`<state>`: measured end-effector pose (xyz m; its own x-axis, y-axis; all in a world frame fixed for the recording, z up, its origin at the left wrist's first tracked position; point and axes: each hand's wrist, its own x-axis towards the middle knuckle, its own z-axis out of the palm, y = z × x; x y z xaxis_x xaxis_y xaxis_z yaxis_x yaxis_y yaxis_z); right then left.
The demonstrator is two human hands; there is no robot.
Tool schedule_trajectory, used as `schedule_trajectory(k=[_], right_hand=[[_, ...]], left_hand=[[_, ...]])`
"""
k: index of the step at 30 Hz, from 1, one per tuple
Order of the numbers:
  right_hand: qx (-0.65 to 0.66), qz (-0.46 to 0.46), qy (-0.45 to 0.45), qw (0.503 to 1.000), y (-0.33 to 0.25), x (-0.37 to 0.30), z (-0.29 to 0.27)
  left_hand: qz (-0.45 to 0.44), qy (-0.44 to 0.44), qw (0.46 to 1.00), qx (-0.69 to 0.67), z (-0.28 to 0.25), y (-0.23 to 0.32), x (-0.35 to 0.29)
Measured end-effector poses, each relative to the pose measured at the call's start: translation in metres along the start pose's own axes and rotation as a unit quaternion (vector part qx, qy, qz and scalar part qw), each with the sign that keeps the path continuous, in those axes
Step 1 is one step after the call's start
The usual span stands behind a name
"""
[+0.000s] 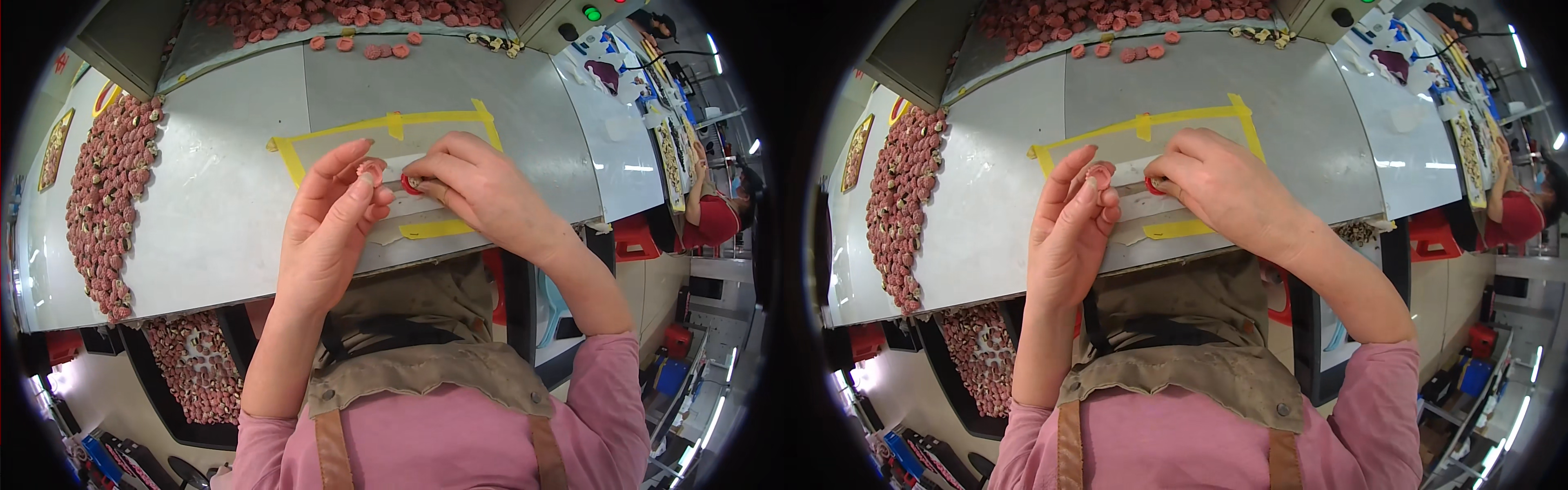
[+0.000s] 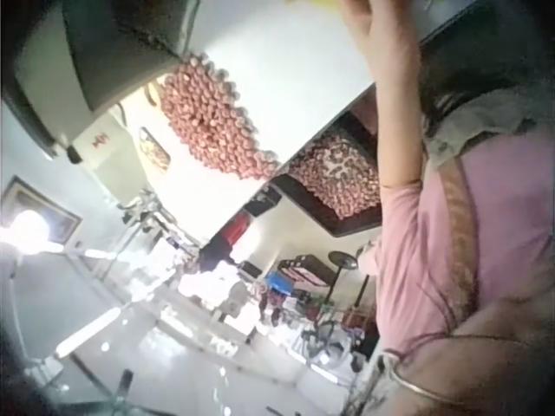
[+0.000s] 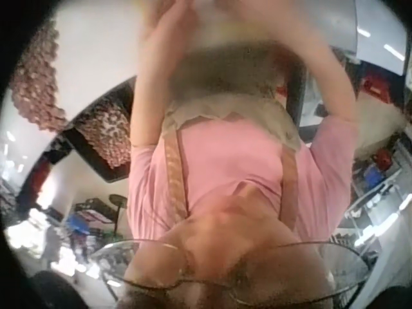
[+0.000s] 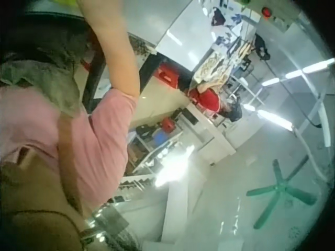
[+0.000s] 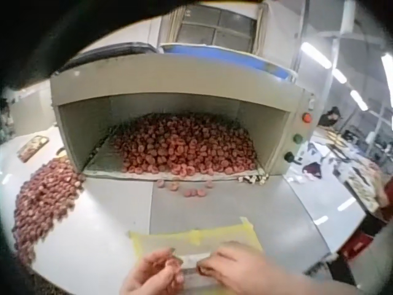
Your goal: The person assembles small figurines by dipping parts into a glue cap and joining them by hand. The person refills glue into the cap from a squeeze bottle, empties additional figurine pieces from a tray onto the table, and gathers finished figurines into a container.
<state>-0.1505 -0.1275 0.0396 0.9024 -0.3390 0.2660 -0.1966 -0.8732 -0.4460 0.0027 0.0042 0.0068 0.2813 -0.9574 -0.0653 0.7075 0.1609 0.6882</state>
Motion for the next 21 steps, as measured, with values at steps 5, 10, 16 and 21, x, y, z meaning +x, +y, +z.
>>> schedule_trajectory(k=[5, 10, 16, 21], right_hand=[[-0.023, 0.002, -0.009, 1.0, -0.002, 0.002, -0.002], [-0.032, -0.006, -0.001, 0.999, -0.004, 0.003, 0.002], [-0.035, -0.015, -0.02, 0.999, 0.002, 0.003, -0.004], [-0.023, -0.021, -0.01, 0.999, 0.001, 0.003, -0.001]], left_hand=[[-0.003, 0.017, 0.999, 0.034, 0.0, 0.001, -0.002], [0.017, -0.028, 0.999, -0.03, -0.009, -0.003, 0.0], [0.002, 0.058, 0.998, 0.015, 0.008, 0.001, -0.001], [0.013, 0.018, 1.0, -0.015, 0.0, -0.001, 0.0]])
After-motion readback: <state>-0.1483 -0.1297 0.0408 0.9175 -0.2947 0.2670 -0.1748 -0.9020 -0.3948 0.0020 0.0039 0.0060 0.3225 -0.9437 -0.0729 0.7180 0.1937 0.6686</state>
